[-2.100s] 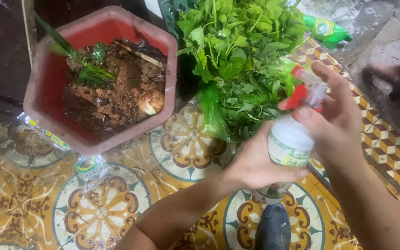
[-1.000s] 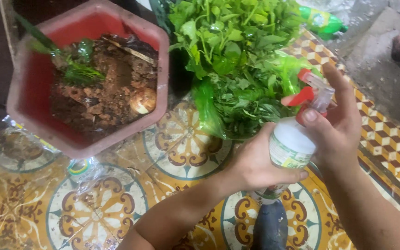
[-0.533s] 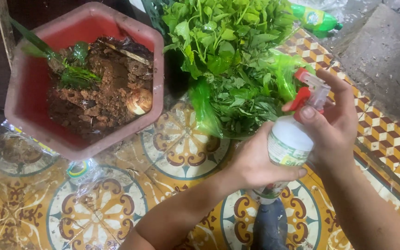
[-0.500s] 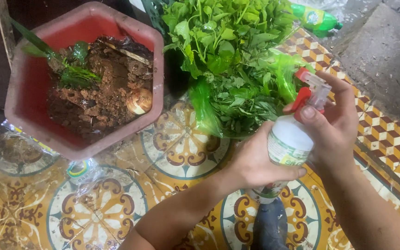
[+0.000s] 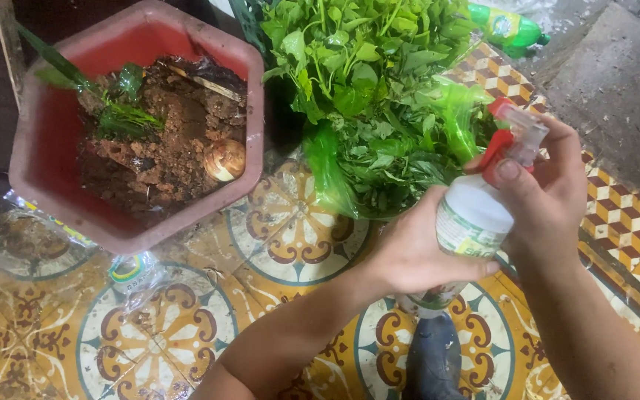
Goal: The person uses a spray bottle to mist a potted plant and then sprays leafy greens in a basket and two bowls. The person moves between different containers of plants and vegetables while spraying them.
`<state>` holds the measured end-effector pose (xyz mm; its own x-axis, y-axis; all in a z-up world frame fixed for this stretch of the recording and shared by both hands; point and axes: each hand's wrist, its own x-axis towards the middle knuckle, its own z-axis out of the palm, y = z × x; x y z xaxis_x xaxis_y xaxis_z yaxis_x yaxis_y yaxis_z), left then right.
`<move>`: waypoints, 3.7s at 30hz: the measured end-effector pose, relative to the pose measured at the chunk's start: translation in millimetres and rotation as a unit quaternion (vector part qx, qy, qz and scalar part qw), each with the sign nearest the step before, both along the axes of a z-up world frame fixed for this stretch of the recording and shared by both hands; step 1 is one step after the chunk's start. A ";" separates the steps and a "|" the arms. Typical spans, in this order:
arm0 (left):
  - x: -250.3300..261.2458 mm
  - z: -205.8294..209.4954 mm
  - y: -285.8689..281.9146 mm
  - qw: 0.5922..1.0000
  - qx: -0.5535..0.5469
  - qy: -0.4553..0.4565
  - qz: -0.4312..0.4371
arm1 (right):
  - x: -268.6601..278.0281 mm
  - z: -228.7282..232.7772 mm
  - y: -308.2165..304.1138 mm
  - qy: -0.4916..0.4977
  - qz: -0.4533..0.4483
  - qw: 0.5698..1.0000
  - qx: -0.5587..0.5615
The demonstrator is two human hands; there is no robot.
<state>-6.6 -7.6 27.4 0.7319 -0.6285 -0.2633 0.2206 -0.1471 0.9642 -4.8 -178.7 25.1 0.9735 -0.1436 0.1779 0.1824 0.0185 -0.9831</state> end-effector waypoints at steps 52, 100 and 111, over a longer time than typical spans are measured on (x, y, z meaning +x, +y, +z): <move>29.4 19.5 -48.7 0.992 0.033 -0.117 -0.014 | 17.0 10.5 -49.2 -0.076 -0.037 0.996 -0.019; 38.3 -9.1 -120.3 0.983 0.172 -0.065 0.000 | 49.5 -33.3 -114.2 -0.006 0.039 0.995 0.095; 34.1 -16.5 -117.0 0.997 -0.044 -0.054 0.039 | 40.2 1.1 -102.7 0.052 -0.031 0.998 -0.003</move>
